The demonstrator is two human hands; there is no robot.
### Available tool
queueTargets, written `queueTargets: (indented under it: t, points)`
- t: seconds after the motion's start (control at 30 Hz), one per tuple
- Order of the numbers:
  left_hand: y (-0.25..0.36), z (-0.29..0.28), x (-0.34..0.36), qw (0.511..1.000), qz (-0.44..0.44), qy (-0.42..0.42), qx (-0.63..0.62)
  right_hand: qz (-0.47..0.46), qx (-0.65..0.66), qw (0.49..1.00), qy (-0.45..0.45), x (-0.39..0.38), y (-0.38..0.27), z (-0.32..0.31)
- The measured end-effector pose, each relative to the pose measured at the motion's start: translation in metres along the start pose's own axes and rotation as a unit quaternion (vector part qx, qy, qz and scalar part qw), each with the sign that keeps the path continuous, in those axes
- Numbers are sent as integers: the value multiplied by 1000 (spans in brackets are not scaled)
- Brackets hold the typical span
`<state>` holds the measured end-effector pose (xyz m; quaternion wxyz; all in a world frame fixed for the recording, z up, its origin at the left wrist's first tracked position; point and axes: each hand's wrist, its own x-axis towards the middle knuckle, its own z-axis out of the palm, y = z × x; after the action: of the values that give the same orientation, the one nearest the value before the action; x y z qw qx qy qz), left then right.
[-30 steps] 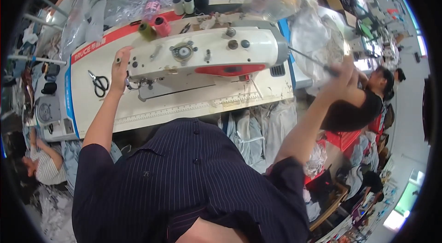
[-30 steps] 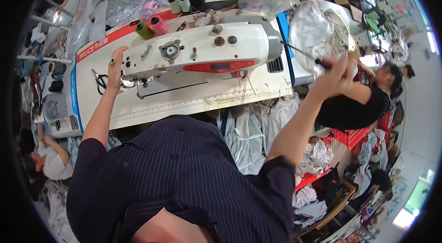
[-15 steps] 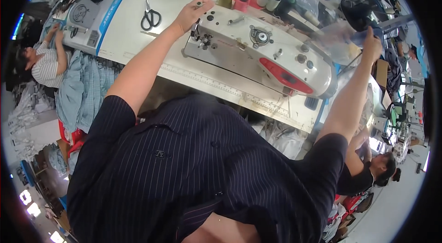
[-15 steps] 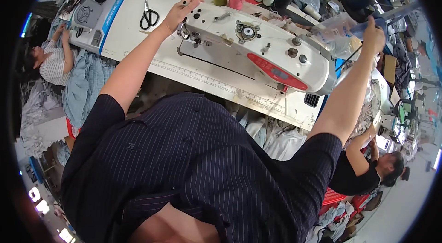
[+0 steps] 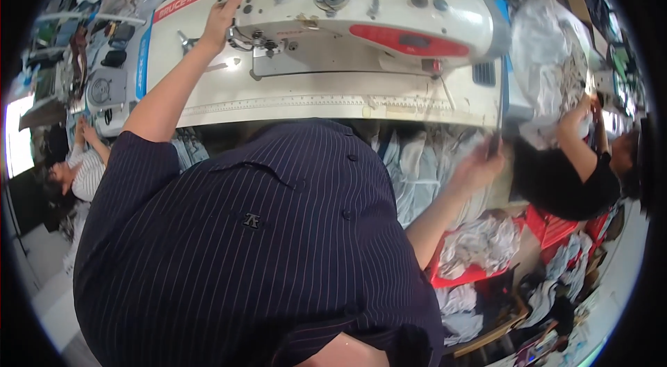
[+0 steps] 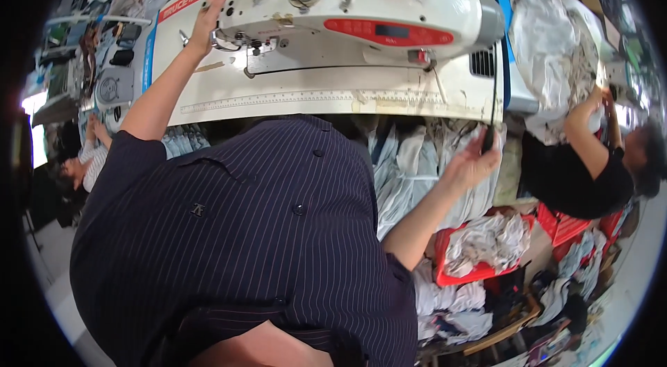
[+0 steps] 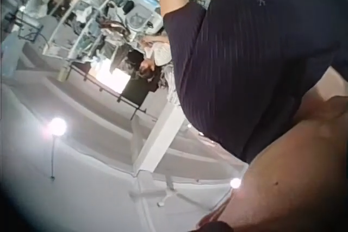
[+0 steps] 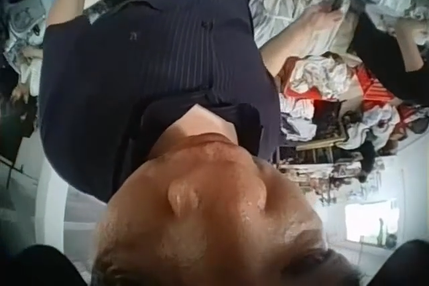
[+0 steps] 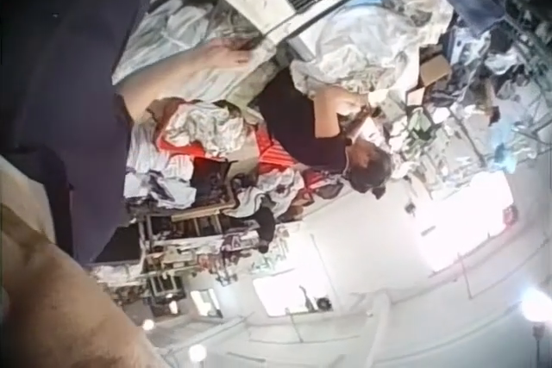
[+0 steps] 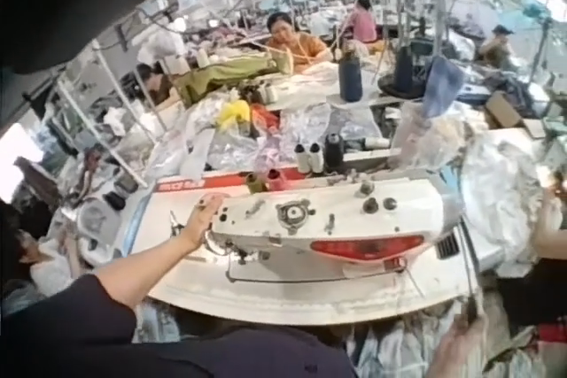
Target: Repairing a sewing machine using a screwdriver.
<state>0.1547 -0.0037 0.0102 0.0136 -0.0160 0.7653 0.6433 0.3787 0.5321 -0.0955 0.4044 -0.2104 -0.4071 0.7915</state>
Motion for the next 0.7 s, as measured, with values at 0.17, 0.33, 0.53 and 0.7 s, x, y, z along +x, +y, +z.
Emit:
queueTargets:
  t: [0.17,0.33,0.53,0.7]
  points:
    - [-5,-6,4,997,19,-8,70,138,-49,989,-15,8,12,-2]
    - [-15,-6,5,996,66,-7,55,208,-157,963,73,13,-5,-18]
    - [-2,-1,-9,998,52,18,15,-297,-539,787,45,45,-121,123]
    - [-10,2,-6,998,46,40,-13,-311,-805,496,-98,179,-166,271]
